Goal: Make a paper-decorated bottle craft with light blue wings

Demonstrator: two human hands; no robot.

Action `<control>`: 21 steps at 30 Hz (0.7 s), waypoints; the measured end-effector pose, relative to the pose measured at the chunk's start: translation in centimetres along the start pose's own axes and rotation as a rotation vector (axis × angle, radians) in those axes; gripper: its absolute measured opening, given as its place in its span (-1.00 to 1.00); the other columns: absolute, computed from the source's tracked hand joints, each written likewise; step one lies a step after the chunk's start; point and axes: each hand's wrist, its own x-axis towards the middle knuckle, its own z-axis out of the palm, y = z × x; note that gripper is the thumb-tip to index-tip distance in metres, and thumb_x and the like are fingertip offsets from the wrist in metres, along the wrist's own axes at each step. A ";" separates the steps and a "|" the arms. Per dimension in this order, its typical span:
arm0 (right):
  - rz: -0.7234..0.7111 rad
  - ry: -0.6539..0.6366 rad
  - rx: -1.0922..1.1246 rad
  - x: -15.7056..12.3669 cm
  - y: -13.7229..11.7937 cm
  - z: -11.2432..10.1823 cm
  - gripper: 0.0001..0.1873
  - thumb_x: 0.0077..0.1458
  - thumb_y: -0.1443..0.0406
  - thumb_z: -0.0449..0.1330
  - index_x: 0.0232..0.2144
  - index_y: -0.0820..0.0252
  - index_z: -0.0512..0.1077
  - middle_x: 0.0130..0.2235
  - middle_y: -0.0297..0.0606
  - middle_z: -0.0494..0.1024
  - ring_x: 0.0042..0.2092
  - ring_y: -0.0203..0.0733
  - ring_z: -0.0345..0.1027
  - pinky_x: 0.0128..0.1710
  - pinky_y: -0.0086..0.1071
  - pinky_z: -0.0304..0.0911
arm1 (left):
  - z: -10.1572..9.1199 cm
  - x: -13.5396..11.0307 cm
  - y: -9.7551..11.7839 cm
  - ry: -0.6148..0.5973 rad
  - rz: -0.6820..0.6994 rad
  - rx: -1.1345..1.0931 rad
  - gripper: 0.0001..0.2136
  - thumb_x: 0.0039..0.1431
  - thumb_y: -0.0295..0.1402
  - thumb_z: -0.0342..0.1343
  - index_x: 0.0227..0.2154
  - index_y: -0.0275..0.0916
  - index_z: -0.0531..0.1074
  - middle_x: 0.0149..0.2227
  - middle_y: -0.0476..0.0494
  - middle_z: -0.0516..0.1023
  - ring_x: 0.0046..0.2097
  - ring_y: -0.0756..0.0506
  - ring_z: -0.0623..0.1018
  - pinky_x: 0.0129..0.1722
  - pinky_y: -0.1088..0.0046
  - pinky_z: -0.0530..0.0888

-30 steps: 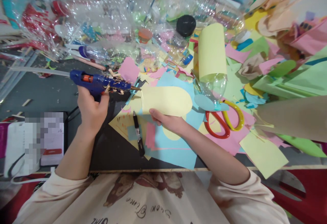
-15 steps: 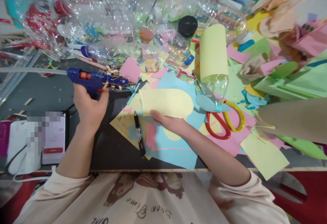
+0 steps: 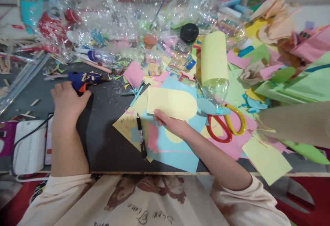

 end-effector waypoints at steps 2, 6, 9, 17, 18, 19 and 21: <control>0.001 0.002 0.033 0.1 0.1 0.0 -0.34 -0.06 -0.34 0.00 -0.60 0.10 0.27 -0.62 -0.43 0.21 -0.51 -0.30 0.11 -0.41 -0.31 0.11 | -0.1 -0.9 1.0 0.086 0.069 -0.014 -0.62 0.06 -0.34 0.22 -0.08 -0.35 0.30 0.14 -0.46 0.33 0.25 -0.57 0.26 0.17 -0.22 0.18; 0.000 -0.016 0.047 0.0 0.0 0.0 -0.31 -0.09 -0.37 0.01 -0.60 0.11 0.27 -0.61 -0.44 0.19 -0.51 -0.31 0.09 -0.41 -0.30 0.09 | 0.2 -3.3 3.8 0.178 0.303 -0.066 -0.82 0.18 -0.28 0.09 -0.18 -0.21 0.42 0.00 -0.34 0.46 0.11 -0.41 0.41 0.06 -0.07 0.25; -0.015 -0.023 0.043 0.0 -0.1 0.0 -0.32 -0.06 -0.37 -0.01 -0.58 0.11 0.27 -0.61 -0.44 0.19 -0.51 -0.31 0.08 -0.41 -0.29 0.08 | 1.1 -4.8 5.3 -0.027 0.554 -0.073 -0.84 0.24 -0.25 0.01 -0.34 -0.17 0.43 -0.31 -0.17 0.54 -0.17 -0.23 0.53 -0.11 0.19 0.35; -0.042 -0.011 0.046 0.1 -0.1 0.1 -0.37 0.00 -0.30 0.00 -0.58 0.11 0.28 -0.63 -0.45 0.20 -0.52 -0.32 0.06 -0.42 -0.29 0.07 | 1.9 -6.2 6.2 -0.327 0.630 -0.023 -0.86 0.21 -0.32 0.01 -0.36 -0.18 0.46 -0.45 -0.08 0.53 -0.31 -0.14 0.54 -0.34 0.40 0.34; -0.045 -0.003 0.046 0.1 -0.1 0.0 -0.37 0.00 -0.30 0.01 -0.58 0.12 0.29 -0.63 -0.45 0.21 -0.52 -0.32 0.07 -0.42 -0.29 0.07 | 1.7 -6.3 6.2 -0.332 0.623 -0.017 -0.87 0.19 -0.34 0.02 -0.39 -0.17 0.46 -0.47 -0.07 0.52 -0.33 -0.14 0.54 -0.38 0.41 0.32; -0.044 0.000 0.048 0.1 -0.1 0.0 -0.37 0.00 -0.30 0.01 -0.58 0.12 0.29 -0.64 -0.45 0.22 -0.52 -0.32 0.07 -0.42 -0.29 0.08 | 1.6 -6.4 6.3 -0.328 0.618 -0.002 -0.88 0.17 -0.36 0.03 -0.41 -0.17 0.45 -0.48 -0.07 0.52 -0.34 -0.14 0.54 -0.40 0.42 0.31; -0.038 -0.005 0.055 0.1 -0.2 0.1 -0.36 -0.02 -0.31 0.02 -0.58 0.12 0.30 -0.64 -0.45 0.22 -0.53 -0.32 0.07 -0.43 -0.30 0.07 | 1.4 -6.5 6.5 -0.317 0.619 0.032 -0.92 0.12 -0.37 0.08 -0.44 -0.17 0.44 -0.46 -0.11 0.54 -0.30 -0.18 0.56 -0.43 0.42 0.30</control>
